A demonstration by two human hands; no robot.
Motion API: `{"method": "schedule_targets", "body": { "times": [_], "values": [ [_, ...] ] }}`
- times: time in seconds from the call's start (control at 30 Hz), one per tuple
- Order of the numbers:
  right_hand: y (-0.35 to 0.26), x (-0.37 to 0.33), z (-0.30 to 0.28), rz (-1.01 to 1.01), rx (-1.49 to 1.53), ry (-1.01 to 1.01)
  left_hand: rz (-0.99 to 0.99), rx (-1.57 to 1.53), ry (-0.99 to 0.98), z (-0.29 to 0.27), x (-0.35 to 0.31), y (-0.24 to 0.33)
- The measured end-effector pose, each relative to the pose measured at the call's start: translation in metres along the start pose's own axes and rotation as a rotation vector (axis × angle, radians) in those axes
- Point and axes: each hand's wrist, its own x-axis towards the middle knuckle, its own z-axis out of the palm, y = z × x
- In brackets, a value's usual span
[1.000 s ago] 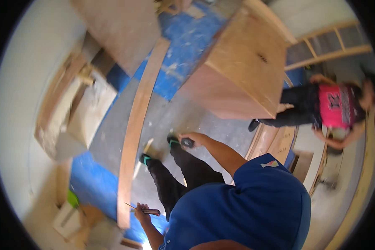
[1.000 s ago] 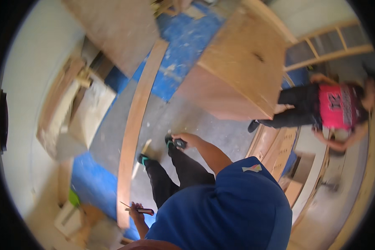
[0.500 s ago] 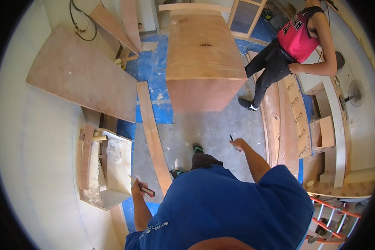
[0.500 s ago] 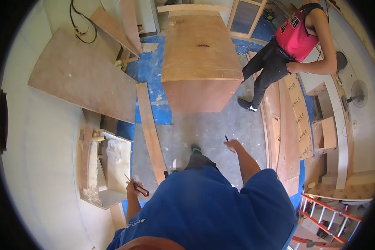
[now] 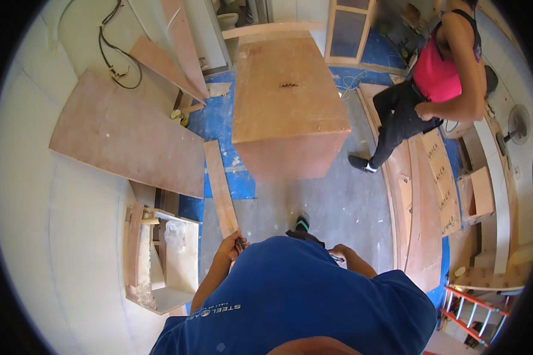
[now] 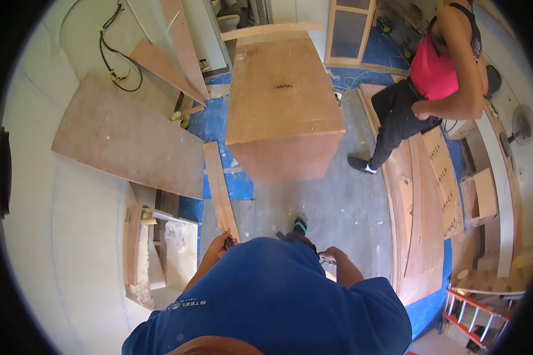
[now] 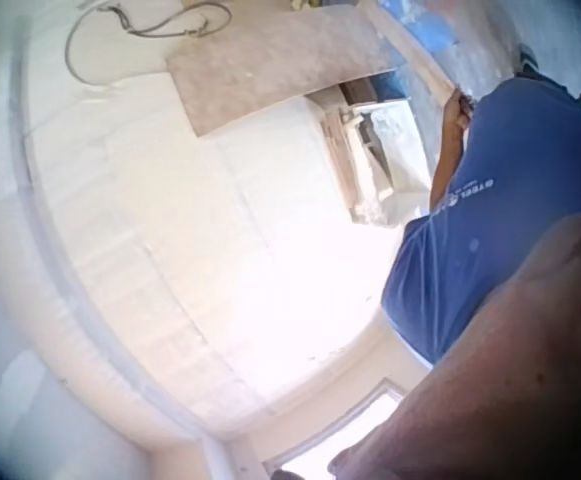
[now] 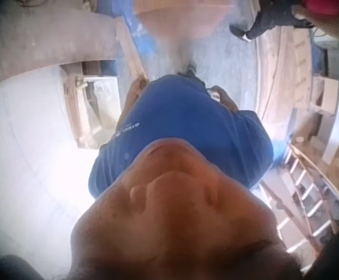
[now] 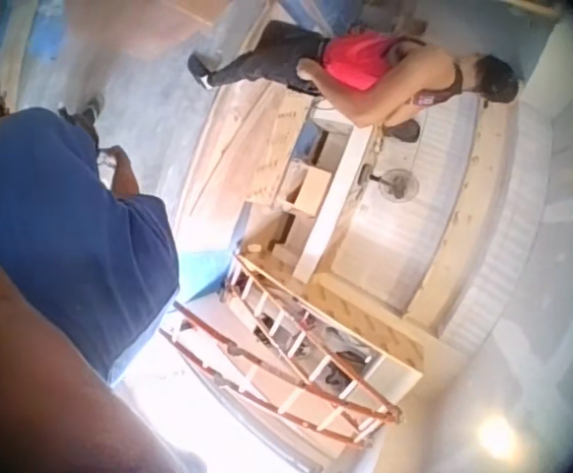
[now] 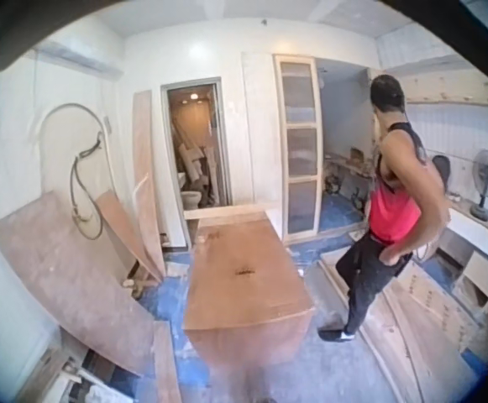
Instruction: The person aligns a wooden board against another piece of wood, uses a tape measure and pencil to mark the wood, and then holds it in place while another person drills screws into it to join the pieces together.
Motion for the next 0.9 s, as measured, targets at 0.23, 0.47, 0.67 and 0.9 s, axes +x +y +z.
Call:
{"method": "schedule_targets", "body": {
  "times": [0.23, 0.47, 0.67, 0.9],
  "values": [
    [-0.104, 0.026, -0.176, -0.204, 0.925, -0.182, 0.079, 0.059, -0.018, 0.122, 0.033, 0.010],
    [-0.254, 0.043, -0.357, -0.750, 1.080, 0.191, 0.093, 0.113, -0.024, 0.213, 0.052, 0.024],
    [-0.326, 0.121, -0.436, -0.580, 0.868, 0.646, 0.180, 0.171, -0.060, 0.218, 0.073, 0.066],
    [-0.375, 0.169, -0.430, -0.704, 0.763, 0.874, 0.205, 0.123, 0.067, 0.199, 0.088, 0.100]
  ]
}}
